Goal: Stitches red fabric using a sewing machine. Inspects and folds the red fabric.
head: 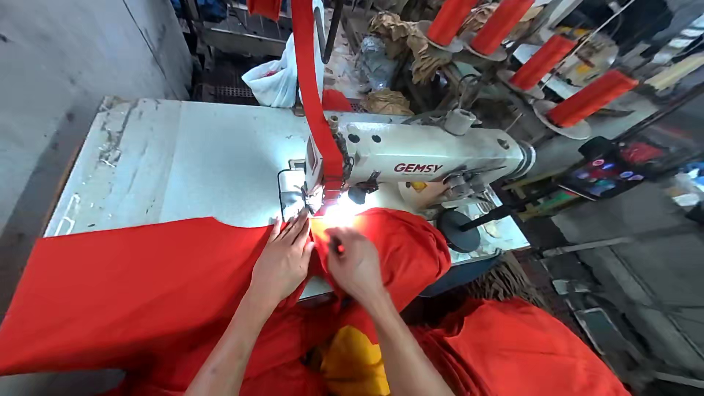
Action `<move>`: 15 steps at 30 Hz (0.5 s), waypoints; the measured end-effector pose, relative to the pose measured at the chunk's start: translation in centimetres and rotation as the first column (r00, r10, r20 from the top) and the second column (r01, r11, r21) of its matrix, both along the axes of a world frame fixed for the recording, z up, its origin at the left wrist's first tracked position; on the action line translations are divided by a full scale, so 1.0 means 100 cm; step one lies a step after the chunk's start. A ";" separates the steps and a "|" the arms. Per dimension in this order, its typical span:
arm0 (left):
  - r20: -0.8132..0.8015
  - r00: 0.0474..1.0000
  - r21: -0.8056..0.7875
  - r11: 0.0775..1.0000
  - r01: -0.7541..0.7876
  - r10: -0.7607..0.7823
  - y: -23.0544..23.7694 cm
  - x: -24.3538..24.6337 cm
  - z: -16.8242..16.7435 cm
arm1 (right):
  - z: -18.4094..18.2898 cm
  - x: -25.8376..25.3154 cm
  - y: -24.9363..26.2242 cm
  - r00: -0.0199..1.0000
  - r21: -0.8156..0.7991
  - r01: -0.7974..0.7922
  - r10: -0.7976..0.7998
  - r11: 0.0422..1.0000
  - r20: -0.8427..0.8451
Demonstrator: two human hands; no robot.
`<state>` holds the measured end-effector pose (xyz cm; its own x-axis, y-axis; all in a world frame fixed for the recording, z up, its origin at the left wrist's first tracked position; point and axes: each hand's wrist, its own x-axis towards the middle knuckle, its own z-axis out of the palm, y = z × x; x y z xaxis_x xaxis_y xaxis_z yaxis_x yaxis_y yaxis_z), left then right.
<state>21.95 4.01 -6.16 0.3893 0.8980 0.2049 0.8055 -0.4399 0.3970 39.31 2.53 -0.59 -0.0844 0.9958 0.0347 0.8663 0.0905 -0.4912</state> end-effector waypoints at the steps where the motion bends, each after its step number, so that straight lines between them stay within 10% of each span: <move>1: 0.027 0.999 0.036 0.999 0.016 -0.017 0.001 -0.002 -0.002 | -0.007 -0.012 -0.003 0.999 0.000 -0.042 0.042 0.999 -0.032; 7: -0.032 0.999 -0.224 0.974 0.031 -0.039 0.007 0.000 0.035 | -0.021 -0.036 0.005 0.963 0.059 -0.034 0.017 0.998 0.268; 15: 0.002 1.000 0.008 1.000 0.013 -0.013 0.034 0.000 0.010 | -0.022 -0.036 0.032 0.940 0.073 -0.053 0.025 0.996 0.341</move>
